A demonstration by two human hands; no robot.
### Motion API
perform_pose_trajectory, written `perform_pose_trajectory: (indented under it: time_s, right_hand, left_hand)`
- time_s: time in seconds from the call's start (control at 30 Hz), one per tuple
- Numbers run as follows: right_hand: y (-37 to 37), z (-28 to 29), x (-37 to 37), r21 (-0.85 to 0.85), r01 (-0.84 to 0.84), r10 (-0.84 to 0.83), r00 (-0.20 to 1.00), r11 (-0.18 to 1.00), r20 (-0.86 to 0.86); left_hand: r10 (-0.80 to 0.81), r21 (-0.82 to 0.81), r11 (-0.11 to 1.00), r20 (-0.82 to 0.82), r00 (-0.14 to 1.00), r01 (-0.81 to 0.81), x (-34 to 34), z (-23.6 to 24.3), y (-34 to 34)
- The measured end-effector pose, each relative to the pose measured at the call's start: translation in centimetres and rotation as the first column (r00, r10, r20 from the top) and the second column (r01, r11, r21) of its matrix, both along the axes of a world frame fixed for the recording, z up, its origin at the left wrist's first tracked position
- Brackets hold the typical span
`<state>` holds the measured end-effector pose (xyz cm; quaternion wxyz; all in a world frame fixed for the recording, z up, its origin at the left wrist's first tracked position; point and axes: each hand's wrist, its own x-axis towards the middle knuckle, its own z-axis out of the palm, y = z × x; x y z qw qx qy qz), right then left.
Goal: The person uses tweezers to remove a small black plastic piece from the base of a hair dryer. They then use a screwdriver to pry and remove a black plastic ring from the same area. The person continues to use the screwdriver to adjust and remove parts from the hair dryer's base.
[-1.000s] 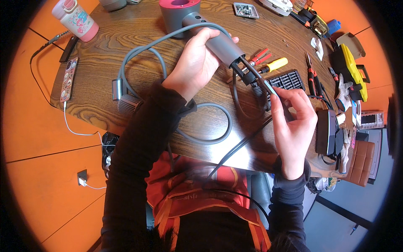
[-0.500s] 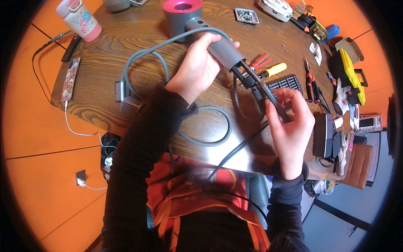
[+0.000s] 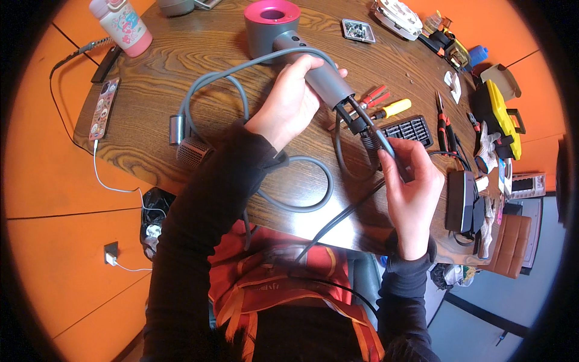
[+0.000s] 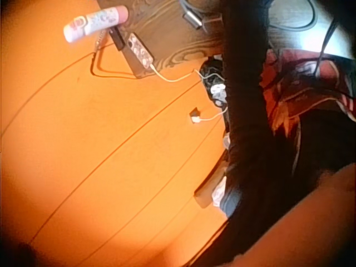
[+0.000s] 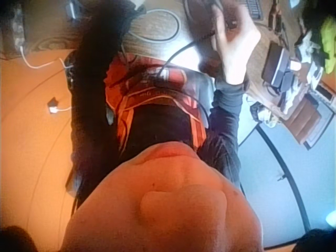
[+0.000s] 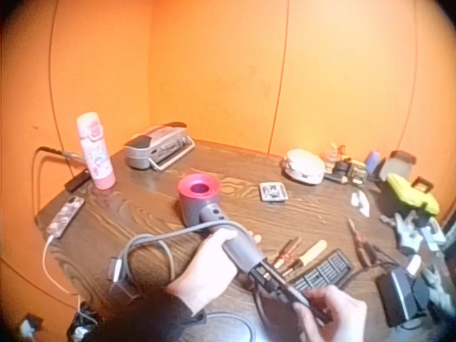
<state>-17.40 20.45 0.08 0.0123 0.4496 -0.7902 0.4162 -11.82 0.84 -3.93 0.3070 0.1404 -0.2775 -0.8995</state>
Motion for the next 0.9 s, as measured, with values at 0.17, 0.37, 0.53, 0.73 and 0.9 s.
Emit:
perform_pose_trajectory:
  time_s: [0.17,0.37,0.53,0.73,0.9]
  right_hand:
    - [0.23,0.47,-0.11,0.144,0.039,-0.045,0.998,0.989,0.033]
    - [-0.27,0.63,0.34,0.029,0.021,-0.019,0.998,0.999,-0.064]
    - [-0.18,0.84,0.23,0.221,0.095,-0.113,0.991,0.971,0.069]
    - [-0.48,0.56,0.39,0.039,0.046,-0.042,0.994,0.998,-0.1]
    - [-0.37,0.76,0.29,0.152,0.071,-0.074,0.997,0.986,0.013]
  left_hand:
    - [-0.012,0.005,1.0,0.005,1.0,0.012,0.01,-0.05,-0.06]
    - [-0.018,-0.013,1.0,0.006,1.0,0.018,0.07,-0.02,0.08]
    - [-0.017,-0.013,1.0,0.0,1.0,0.017,0.02,-0.08,0.08]
    - [-0.02,0.017,1.0,-0.005,1.0,0.02,-0.11,-0.33,0.08]
    - [-0.011,-0.001,1.0,0.0,1.0,0.011,-0.08,-0.27,-0.02]
